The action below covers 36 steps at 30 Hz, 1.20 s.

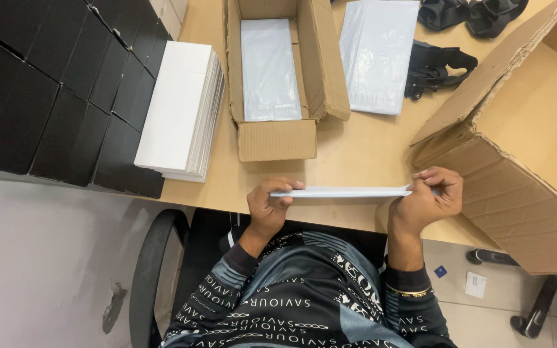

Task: The person sorts and organizes various white and brown boxes, envelopes, and shipping materials on a desk, placing some into a larger cardboard shipping box.

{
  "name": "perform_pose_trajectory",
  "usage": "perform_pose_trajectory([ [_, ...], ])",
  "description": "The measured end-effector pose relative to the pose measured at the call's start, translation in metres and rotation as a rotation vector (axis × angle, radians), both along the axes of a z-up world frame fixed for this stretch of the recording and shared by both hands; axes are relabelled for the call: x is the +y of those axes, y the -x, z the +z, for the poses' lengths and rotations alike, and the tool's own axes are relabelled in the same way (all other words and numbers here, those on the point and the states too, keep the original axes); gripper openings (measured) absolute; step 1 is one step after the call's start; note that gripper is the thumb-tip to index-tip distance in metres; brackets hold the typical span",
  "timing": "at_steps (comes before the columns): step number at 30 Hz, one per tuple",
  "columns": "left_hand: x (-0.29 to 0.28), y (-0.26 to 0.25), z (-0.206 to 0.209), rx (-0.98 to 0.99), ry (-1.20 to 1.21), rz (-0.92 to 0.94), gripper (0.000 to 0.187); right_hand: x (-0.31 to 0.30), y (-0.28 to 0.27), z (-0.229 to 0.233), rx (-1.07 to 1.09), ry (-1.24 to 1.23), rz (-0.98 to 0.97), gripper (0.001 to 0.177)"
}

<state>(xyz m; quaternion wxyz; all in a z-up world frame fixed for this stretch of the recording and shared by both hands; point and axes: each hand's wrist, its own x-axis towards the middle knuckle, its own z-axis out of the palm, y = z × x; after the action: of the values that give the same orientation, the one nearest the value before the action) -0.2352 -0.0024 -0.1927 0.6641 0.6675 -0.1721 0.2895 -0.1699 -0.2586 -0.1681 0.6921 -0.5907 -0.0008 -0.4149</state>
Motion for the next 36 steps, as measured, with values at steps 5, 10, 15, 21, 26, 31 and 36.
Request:
perform_pose_trajectory([
  [5,0.002,0.004,-0.006,0.164,0.140,-0.121,0.033,0.000,-0.004,-0.003,-0.048,0.057,-0.026,0.030],
  [10,-0.001,0.002,-0.001,0.239,0.215,-0.153,0.033,-0.002,-0.005,-0.002,-0.052,0.018,-0.011,0.029],
  [15,-0.002,0.000,0.004,0.186,0.074,-0.072,0.035,-0.009,0.005,-0.008,0.040,0.079,0.093,0.027],
  [21,-0.009,-0.002,0.005,0.247,-0.057,0.185,0.039,-0.033,0.029,-0.023,0.003,0.480,0.161,0.039],
  [26,-0.011,0.000,0.044,0.248,-0.184,0.274,0.033,-0.082,0.048,-0.007,0.183,0.717,0.342,0.031],
  [31,-0.018,0.008,0.125,0.180,-0.325,0.311,0.027,-0.105,0.064,-0.011,0.289,0.600,0.456,0.022],
  [36,0.015,-0.044,0.181,0.452,-0.532,0.254,0.029,-0.091,0.068,0.010,0.502,0.630,0.585,0.025],
])
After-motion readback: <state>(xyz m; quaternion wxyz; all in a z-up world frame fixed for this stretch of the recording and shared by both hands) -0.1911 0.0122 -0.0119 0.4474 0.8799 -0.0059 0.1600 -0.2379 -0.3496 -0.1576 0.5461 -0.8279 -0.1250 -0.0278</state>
